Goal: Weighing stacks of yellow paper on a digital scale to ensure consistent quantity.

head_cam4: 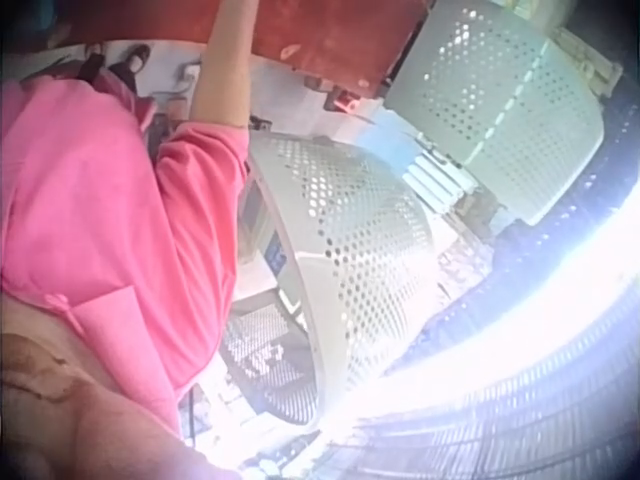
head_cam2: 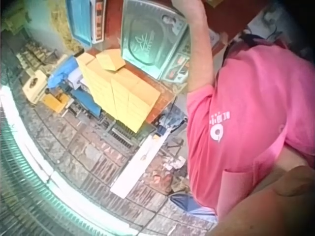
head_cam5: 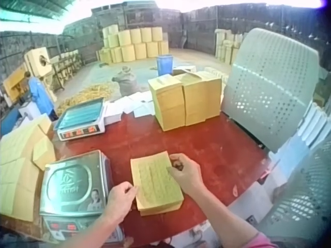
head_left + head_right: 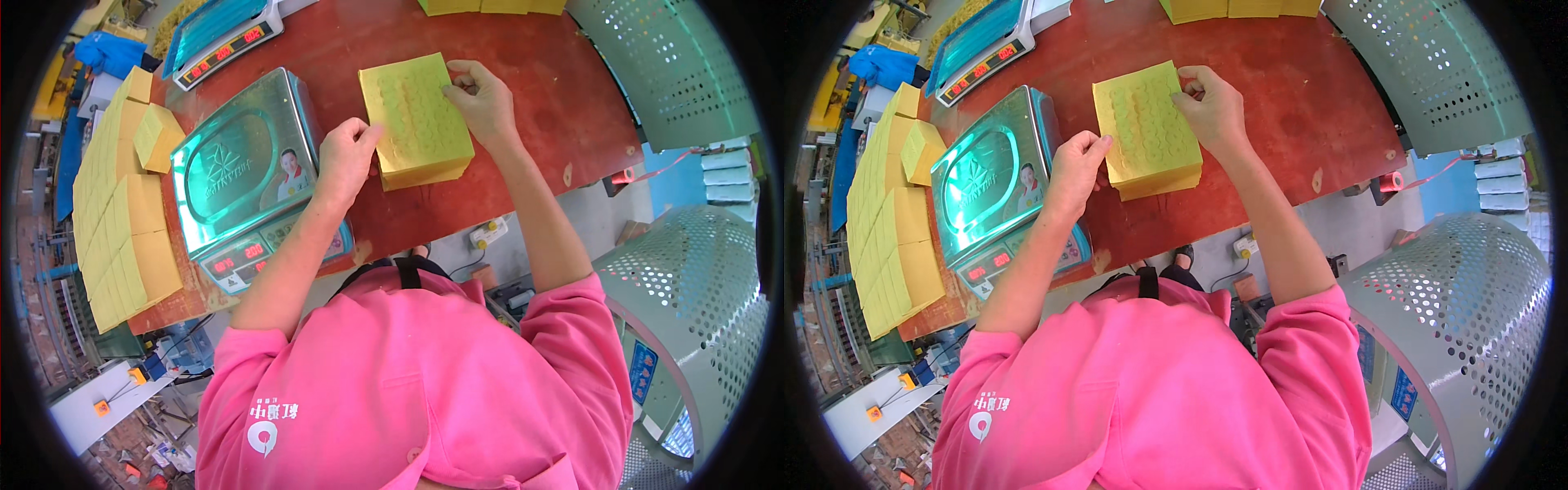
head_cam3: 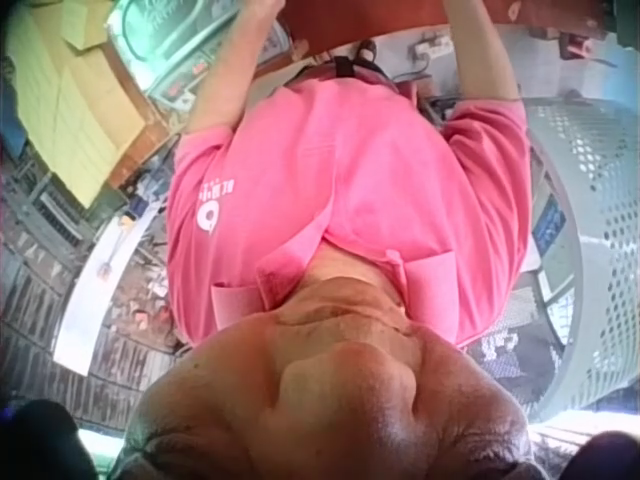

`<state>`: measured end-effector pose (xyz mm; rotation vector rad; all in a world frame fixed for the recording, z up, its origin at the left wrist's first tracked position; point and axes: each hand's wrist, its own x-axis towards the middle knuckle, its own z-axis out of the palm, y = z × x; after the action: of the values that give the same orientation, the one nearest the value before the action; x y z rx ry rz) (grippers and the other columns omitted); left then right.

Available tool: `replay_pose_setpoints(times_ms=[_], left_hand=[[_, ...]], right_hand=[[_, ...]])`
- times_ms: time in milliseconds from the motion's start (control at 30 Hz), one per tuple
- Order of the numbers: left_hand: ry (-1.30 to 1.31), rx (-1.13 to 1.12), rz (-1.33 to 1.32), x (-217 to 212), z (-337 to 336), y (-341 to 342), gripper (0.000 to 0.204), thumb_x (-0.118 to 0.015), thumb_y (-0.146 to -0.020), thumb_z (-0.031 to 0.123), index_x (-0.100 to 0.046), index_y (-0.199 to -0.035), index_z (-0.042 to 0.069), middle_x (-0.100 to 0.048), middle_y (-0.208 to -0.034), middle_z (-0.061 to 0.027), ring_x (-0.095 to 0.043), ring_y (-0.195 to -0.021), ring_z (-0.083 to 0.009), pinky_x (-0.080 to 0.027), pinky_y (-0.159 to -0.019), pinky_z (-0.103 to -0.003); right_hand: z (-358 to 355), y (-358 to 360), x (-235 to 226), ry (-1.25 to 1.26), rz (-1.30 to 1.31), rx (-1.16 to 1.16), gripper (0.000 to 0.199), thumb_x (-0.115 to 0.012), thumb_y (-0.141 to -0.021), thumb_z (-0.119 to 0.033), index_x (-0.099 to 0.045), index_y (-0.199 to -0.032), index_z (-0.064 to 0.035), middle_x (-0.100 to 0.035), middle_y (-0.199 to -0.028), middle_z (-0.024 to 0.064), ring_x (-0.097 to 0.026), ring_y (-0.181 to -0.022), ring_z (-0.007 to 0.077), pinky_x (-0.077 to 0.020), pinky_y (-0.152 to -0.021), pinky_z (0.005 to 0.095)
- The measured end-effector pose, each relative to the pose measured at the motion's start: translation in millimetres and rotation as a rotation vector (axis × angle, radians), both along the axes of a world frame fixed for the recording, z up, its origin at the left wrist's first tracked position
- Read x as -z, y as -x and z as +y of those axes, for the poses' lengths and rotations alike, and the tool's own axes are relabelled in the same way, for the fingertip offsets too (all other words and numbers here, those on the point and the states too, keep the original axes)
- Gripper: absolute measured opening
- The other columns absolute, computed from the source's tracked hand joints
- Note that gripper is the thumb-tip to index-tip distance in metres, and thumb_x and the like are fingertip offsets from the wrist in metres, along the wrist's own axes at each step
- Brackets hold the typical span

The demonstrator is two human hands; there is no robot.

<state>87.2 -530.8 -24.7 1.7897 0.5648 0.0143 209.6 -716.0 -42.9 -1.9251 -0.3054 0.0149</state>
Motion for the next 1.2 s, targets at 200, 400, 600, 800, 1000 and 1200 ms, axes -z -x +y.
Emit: replay_pose_setpoints(times_ms=[200,400,600,800,1000,1200], left_hand=[[-0.371,0.044,-0.090,11.4,2.3,-1.5,0.018,-0.064,-0.089,0.017,-0.062,-0.095,0.000,-0.067,-0.091,-0.0133,-0.066,-0.079,-0.0274,-0.054,-0.072,-0.037],[-1.053,0.236,-0.563,-17.5,-26.6,-13.4,0.058,-0.065,-0.088,0.022,-0.045,-0.139,0.002,-0.038,-0.146,-0.0230,-0.034,-0.138,-0.0401,-0.031,-0.111,-0.051],[-1.082,0.357,-0.421,15.0,-39.6,-28.9,0.066,-0.054,-0.093,0.044,-0.044,-0.143,0.002,-0.032,-0.151,-0.0260,-0.026,-0.142,-0.0440,-0.021,-0.115,-0.058],[-1.040,0.358,-0.371,20.4,-37.0,-33.2,0.069,-0.051,-0.094,0.050,-0.043,-0.144,0.003,-0.033,-0.151,-0.0268,-0.027,-0.141,-0.0449,-0.018,-0.116,-0.057],[-0.800,0.021,-0.872,-65.0,10.9,22.4,0.057,-0.054,-0.097,0.036,-0.044,-0.142,0.002,-0.042,-0.146,-0.0208,-0.038,-0.137,-0.0366,-0.029,-0.113,-0.048],[-0.676,-0.546,-0.672,-86.0,96.7,148.0,0.046,-0.042,-0.104,0.027,-0.045,-0.139,-0.003,-0.046,-0.145,-0.0149,-0.041,-0.137,-0.0243,-0.031,-0.114,-0.038]], right_hand=[[3.3,10.2,-2.2,0.177,-0.183,0.058,0.031,-0.069,-0.082,-0.009,-0.065,-0.113,-0.0074,-0.066,-0.097,0.0052,-0.063,-0.077,0.0186,-0.0516,-0.072,0.0327],[3.9,16.3,4.8,0.154,-0.276,0.069,0.030,-0.064,-0.088,-0.011,-0.064,-0.118,-0.0087,-0.064,-0.113,0.0097,-0.065,-0.093,0.0225,-0.0524,-0.079,0.0334],[3.0,14.1,20.9,0.034,-0.142,-0.042,0.030,-0.059,-0.093,-0.011,-0.063,-0.123,-0.0064,-0.065,-0.116,0.0095,-0.063,-0.097,0.0173,-0.0503,-0.085,0.0297],[-5.4,9.2,33.9,-0.482,0.280,-0.038,0.030,-0.052,-0.100,-0.013,-0.059,-0.125,0.0020,-0.063,-0.117,0.0106,-0.061,-0.101,0.0145,-0.0496,-0.086,0.0274],[-51.1,25.8,55.9,-0.620,0.294,0.080,0.028,-0.050,-0.100,-0.010,-0.058,-0.124,0.0013,-0.063,-0.118,0.0124,-0.064,-0.100,0.0210,-0.0532,-0.083,0.0316],[-65.5,61.9,59.5,-0.364,0.090,0.128,0.024,-0.048,-0.099,-0.002,-0.061,-0.117,0.0029,-0.064,-0.113,0.0102,-0.063,-0.097,0.0179,-0.0539,-0.081,0.0293]])
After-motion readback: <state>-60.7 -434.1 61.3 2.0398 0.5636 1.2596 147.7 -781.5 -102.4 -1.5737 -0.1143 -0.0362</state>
